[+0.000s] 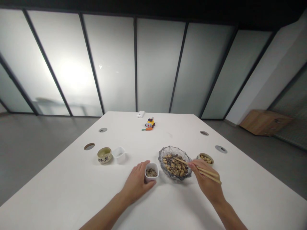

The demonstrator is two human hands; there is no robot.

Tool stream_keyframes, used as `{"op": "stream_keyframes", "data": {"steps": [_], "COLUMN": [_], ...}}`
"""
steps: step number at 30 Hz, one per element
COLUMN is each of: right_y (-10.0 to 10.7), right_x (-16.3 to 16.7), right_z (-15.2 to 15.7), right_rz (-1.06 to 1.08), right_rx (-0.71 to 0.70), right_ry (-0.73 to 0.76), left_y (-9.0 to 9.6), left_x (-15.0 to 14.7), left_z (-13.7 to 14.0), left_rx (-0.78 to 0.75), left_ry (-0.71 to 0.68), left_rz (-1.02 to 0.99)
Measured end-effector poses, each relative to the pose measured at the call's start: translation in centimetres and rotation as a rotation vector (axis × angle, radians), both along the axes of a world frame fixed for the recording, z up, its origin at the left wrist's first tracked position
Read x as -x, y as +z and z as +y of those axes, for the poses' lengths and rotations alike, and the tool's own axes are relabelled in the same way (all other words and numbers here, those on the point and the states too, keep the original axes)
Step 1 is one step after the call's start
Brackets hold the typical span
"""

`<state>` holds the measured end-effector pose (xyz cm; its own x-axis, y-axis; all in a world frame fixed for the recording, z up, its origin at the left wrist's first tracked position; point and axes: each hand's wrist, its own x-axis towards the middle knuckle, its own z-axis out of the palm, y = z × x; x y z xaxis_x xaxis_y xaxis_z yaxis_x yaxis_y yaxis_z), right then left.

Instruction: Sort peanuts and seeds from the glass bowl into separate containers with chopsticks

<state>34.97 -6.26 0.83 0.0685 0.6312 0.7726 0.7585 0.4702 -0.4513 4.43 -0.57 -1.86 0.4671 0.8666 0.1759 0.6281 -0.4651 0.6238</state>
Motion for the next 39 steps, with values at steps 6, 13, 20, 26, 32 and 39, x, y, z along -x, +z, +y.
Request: {"op": "stream_keyframes", "data": {"steps": [6,13,20,26,32,39], "right_y": [-0.1,0.0,0.2,0.6,0.4,0.1], "right_x": [-0.1,-0.2,0.0,0.0,0.6,4.1], "right_z": [0.1,0.2,0.1,0.0,-0.4,-1.0], "right_rz": [-0.029,-0.028,-0.016,-0.028,0.156,0.491], "right_rx": [-0.021,-0.019,-0.035,-0.132,-0.107,0.029], "right_ry": [-0.043,-0.069,-0.058,-0.140,-0.159,0.100], "left_y": [0.0,-0.1,0.0,0.0,0.0,0.2], "left_x": [0.0,0.1,0.1,0.0,0.0,0.0], "left_z": [0.0,0.0,0.0,0.1,0.0,-0.1], "left_rx": [0.009,-0.004,0.002,0.001,0.004,0.012], "left_ry": [0.003,0.001,0.000,-0.002,-0.001,0.006], "left_rz": [0.009,0.000,-0.004,-0.007,-0.004,-0.003]}}
